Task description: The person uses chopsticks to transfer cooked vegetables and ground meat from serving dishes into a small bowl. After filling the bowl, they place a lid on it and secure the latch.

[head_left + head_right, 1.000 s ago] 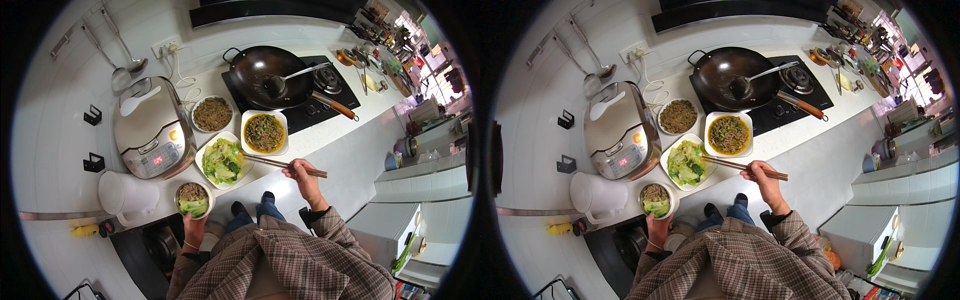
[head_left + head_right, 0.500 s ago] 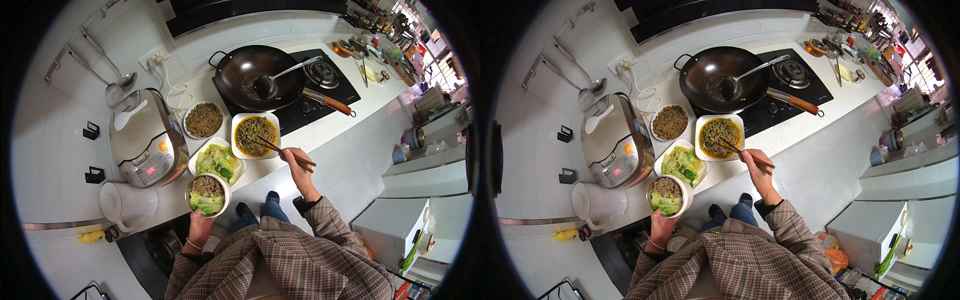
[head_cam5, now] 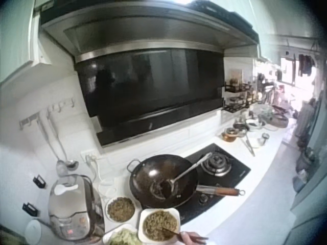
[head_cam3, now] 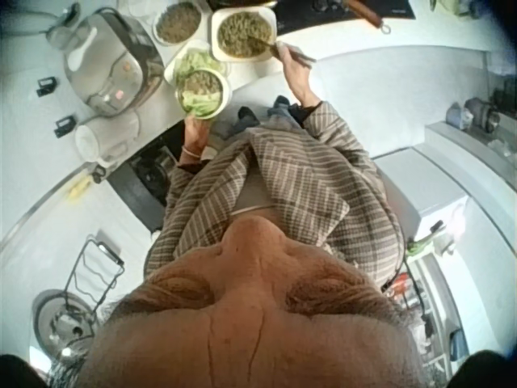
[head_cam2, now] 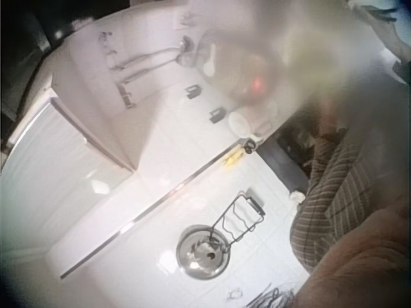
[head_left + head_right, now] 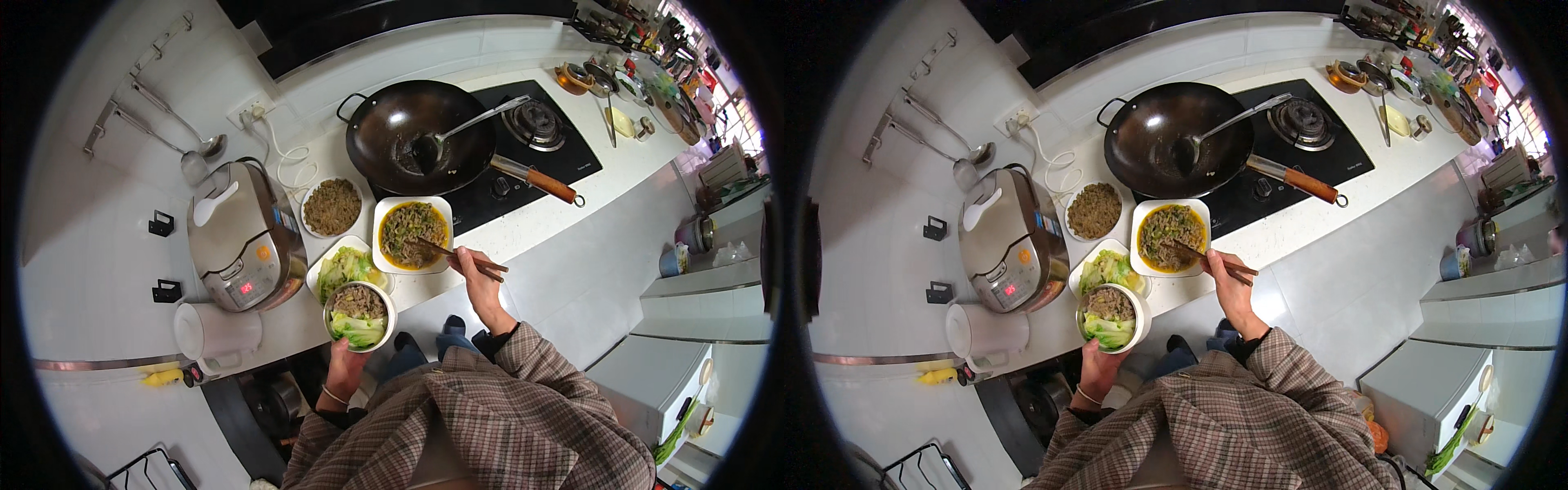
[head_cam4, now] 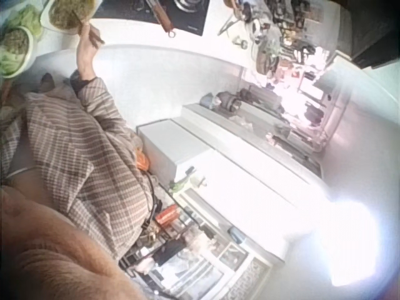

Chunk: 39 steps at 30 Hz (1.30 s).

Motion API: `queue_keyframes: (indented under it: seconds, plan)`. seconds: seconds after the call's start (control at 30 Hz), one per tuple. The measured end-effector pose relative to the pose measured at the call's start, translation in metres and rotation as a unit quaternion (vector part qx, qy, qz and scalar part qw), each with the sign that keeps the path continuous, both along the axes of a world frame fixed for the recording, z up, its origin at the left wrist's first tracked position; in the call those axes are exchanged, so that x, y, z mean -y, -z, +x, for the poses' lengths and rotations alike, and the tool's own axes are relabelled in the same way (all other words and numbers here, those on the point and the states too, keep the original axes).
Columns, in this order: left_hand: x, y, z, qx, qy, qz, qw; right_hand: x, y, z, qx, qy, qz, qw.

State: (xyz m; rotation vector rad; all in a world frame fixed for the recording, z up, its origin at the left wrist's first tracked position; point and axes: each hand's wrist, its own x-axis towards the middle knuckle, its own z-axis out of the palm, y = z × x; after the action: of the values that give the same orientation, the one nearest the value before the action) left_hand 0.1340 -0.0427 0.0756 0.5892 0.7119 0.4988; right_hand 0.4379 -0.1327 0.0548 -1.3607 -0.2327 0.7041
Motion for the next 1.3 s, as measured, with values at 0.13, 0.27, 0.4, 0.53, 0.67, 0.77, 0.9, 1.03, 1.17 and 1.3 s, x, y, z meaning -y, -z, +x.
queue_keyframes:
  seconds: [0.13, 0.27, 0.4, 0.53, 0.67, 0.77, 0.9, 1.03, 1.17, 1.3]
  plan:
    - [-0.001, -0.005, 0.010, -0.003, 0.008, 0.005, 1.000, 0.002, -0.003, 0.004, -0.040, 0.005, 0.009, 0.999]
    - [-0.013, -0.002, 0.015, -0.007, 0.031, 0.000, 0.999, -0.001, -0.002, 0.000, -0.045, 0.017, -0.007, 0.999]
    - [-0.035, 0.010, 0.014, 0.007, 0.067, -0.015, 0.998, -0.005, 0.004, -0.013, -0.029, 0.037, 0.002, 0.999]
    - [-0.050, 0.020, 0.011, 0.002, 0.094, -0.021, 0.995, -0.009, 0.008, -0.023, 0.001, 0.049, 0.012, 0.999]
    - [-0.057, 0.022, 0.011, 0.008, 0.098, -0.018, 0.995, -0.009, 0.006, -0.027, 0.041, 0.042, 0.035, 0.998]
    - [-0.059, 0.019, 0.013, -0.007, 0.102, -0.008, 0.995, -0.005, 0.001, -0.029, 0.091, 0.024, 0.028, 0.995]
    - [-0.060, 0.014, 0.017, -0.038, 0.111, 0.002, 0.993, 0.005, -0.009, -0.030, 0.084, 0.023, 0.017, 0.996]
    - [-0.057, 0.011, 0.022, -0.045, 0.098, 0.023, 0.994, 0.014, -0.018, -0.023, 0.059, 0.029, 0.023, 0.998]
    - [-0.056, 0.012, 0.029, -0.068, 0.090, 0.004, 0.994, 0.022, -0.026, -0.013, 0.014, 0.065, 0.036, 0.997]
    - [-0.056, 0.013, 0.037, -0.066, 0.092, 0.002, 0.994, 0.030, -0.042, -0.007, -0.011, 0.092, 0.059, 0.994]
